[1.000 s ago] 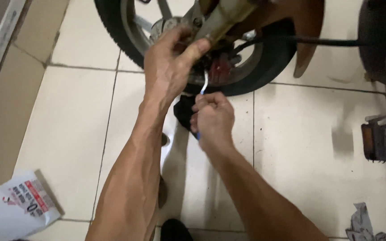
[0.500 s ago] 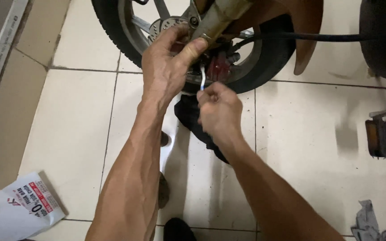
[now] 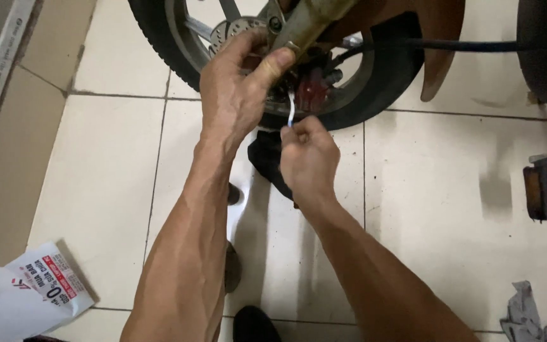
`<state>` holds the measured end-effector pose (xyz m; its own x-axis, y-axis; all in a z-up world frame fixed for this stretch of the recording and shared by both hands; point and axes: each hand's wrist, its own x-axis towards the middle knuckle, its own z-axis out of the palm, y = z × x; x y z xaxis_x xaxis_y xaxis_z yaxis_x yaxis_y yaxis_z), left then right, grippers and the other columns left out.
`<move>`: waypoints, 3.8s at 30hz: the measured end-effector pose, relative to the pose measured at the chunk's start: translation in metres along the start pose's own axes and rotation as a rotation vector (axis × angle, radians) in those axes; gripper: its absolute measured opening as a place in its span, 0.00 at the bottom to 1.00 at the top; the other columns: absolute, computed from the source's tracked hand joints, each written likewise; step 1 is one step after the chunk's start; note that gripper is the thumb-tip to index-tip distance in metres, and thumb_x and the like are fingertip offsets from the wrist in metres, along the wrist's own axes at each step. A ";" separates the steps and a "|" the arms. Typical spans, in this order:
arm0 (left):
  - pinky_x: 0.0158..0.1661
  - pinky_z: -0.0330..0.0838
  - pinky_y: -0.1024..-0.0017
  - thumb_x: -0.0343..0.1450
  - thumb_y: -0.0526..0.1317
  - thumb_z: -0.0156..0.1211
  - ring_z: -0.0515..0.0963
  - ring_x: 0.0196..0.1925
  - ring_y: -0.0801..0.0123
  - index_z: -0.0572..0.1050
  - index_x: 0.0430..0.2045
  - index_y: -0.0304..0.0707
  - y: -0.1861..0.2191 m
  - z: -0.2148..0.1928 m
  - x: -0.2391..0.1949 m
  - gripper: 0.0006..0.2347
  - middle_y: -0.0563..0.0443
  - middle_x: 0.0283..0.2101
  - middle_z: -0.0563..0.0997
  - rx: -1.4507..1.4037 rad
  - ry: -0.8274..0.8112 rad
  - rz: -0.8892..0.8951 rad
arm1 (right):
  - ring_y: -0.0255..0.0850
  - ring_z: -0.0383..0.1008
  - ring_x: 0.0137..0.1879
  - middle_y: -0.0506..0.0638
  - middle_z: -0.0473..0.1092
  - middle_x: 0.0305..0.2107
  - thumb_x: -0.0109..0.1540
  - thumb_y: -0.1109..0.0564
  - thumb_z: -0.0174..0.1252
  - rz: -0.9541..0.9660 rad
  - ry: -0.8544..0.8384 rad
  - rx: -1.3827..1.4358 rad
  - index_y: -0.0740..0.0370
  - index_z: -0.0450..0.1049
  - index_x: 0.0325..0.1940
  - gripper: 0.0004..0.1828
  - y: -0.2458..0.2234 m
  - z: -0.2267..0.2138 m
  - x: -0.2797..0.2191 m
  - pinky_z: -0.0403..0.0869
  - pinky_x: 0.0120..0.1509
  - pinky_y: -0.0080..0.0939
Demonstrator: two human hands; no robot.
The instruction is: The person cleans the front wheel and brake disc of a motorcycle using a black cloth and a toothbrush. They wipe the brake caliper and disc with the cloth, then use the toothbrush to scrub the brake assembly and surrounding areas.
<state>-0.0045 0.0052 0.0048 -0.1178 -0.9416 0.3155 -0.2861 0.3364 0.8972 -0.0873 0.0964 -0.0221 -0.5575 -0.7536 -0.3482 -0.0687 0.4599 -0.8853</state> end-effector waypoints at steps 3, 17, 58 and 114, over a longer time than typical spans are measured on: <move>0.41 0.77 0.72 0.65 0.56 0.60 0.83 0.42 0.69 0.80 0.43 0.42 0.003 -0.002 0.001 0.21 0.54 0.41 0.84 0.026 -0.004 0.025 | 0.37 0.66 0.26 0.48 0.70 0.25 0.65 0.56 0.57 0.110 -0.023 0.115 0.58 0.68 0.30 0.10 -0.013 0.001 -0.015 0.66 0.26 0.38; 0.41 0.74 0.69 0.65 0.56 0.58 0.82 0.43 0.65 0.80 0.44 0.40 0.000 -0.001 -0.002 0.22 0.51 0.43 0.84 0.071 -0.027 0.008 | 0.36 0.74 0.33 0.47 0.74 0.26 0.66 0.53 0.57 -0.377 -0.031 -0.116 0.56 0.69 0.33 0.09 0.035 0.002 0.008 0.72 0.36 0.38; 0.42 0.77 0.68 0.65 0.56 0.59 0.83 0.44 0.64 0.79 0.47 0.40 0.004 -0.004 0.000 0.23 0.49 0.45 0.84 0.076 -0.033 -0.008 | 0.35 0.72 0.39 0.45 0.74 0.31 0.62 0.47 0.55 0.082 -0.064 -0.039 0.55 0.75 0.42 0.12 -0.009 -0.016 -0.034 0.72 0.48 0.36; 0.44 0.71 0.67 0.63 0.63 0.53 0.81 0.49 0.64 0.78 0.47 0.47 -0.009 0.000 0.000 0.26 0.56 0.48 0.83 0.139 0.004 -0.006 | 0.41 0.67 0.14 0.49 0.66 0.12 0.63 0.54 0.59 -0.144 -0.054 -0.217 0.57 0.66 0.29 0.11 -0.002 -0.019 0.007 0.68 0.18 0.44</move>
<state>-0.0020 0.0020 -0.0030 -0.1124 -0.9435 0.3119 -0.4159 0.3297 0.8475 -0.1073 0.0989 -0.0164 -0.4843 -0.8401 -0.2443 -0.3230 0.4312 -0.8424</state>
